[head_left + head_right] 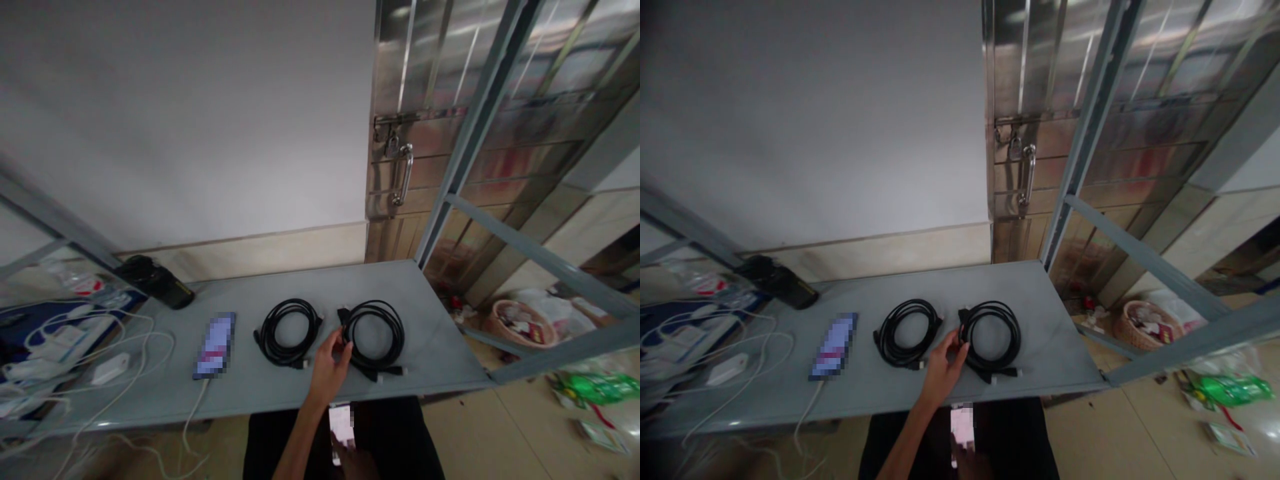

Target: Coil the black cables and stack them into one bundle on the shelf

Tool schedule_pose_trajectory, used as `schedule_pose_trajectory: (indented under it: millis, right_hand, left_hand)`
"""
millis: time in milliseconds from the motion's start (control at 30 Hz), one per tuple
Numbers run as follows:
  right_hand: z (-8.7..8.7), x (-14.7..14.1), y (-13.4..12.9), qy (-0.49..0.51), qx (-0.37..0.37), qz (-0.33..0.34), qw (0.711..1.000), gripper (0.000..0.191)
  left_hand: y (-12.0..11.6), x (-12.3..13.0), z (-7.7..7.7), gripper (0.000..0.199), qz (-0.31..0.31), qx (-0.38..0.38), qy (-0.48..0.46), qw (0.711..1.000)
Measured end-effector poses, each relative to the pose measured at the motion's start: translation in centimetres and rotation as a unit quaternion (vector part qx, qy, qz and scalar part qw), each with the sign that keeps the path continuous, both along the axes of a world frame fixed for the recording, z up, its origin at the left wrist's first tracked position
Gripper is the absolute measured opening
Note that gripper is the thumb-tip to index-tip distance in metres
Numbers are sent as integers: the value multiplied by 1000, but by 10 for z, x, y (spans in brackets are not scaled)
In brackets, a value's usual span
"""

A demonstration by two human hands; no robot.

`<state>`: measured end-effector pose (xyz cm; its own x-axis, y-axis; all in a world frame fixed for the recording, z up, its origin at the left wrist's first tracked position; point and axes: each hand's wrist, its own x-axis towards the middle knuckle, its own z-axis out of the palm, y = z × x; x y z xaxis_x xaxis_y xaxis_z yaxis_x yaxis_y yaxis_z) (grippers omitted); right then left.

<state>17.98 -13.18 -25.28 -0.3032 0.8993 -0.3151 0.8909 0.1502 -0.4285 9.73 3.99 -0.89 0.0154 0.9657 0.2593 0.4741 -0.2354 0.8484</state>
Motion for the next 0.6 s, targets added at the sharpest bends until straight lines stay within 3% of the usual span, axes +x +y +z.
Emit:
schedule_pose_trajectory:
  millis: [167,300,433,600]
  right_hand:
    - [2,8,-2,-38,-57,25,997,91]
    - [30,41,-2,45,-12,-25,999,59]
    - [82,85,4,185,74,-104,974,46]
    - [173,129,29,257,320,-176,895,33]
  left_hand:
    - [-5,0,9,51,-27,-48,-59,997]
    - [-12,1,18,52,-51,-86,-132,986]
    - [-24,9,32,53,-64,-116,-186,974]
    - [-33,26,59,53,-123,-140,-213,959]
